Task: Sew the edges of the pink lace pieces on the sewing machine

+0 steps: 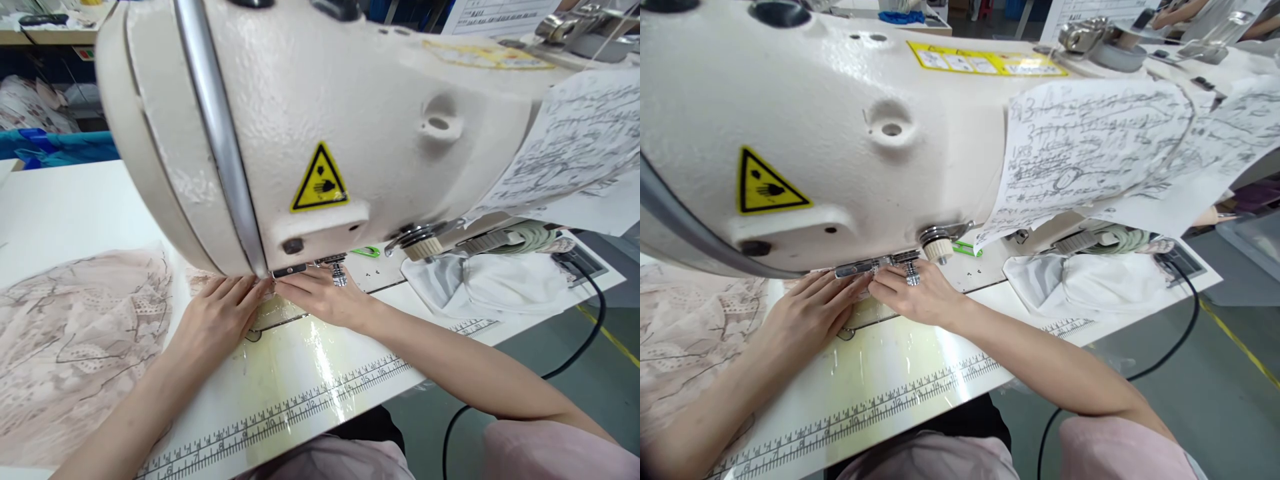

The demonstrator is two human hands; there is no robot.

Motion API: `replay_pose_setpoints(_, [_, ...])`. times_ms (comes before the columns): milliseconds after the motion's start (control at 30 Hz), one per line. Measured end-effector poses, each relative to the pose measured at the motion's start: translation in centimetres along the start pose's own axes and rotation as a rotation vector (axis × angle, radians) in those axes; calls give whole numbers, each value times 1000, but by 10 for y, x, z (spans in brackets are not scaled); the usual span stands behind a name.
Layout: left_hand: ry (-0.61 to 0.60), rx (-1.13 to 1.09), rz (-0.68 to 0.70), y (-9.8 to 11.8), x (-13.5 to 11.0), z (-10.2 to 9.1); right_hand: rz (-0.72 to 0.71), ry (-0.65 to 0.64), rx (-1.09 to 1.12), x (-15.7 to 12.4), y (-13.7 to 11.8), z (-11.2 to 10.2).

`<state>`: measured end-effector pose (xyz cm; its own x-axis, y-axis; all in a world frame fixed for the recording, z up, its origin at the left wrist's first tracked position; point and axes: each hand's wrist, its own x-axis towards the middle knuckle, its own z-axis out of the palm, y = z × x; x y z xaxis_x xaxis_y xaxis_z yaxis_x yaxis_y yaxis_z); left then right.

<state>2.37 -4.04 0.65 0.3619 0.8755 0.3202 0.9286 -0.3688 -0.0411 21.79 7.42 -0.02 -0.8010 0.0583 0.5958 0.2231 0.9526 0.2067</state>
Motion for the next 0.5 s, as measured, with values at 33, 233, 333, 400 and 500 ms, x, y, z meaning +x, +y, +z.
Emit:
replay_pose_setpoints(33, [-2,-11,-12,0,0,0,11,-4,-9,0,0,0])
replay_pose_setpoints(233, [11,22,-24,1,1,2,73,-85,-8,1,-2,-4])
replay_pose_setpoints(333, [15,18,-30,2,2,1,85,-120,-24,2,-2,-7])
replay_pose_setpoints(400, [13,26,-34,2,2,1,86,-126,-49,2,-2,-7])
replay_pose_setpoints(500, [13,67,-20,3,3,0,91,-111,-119,2,-1,-8])
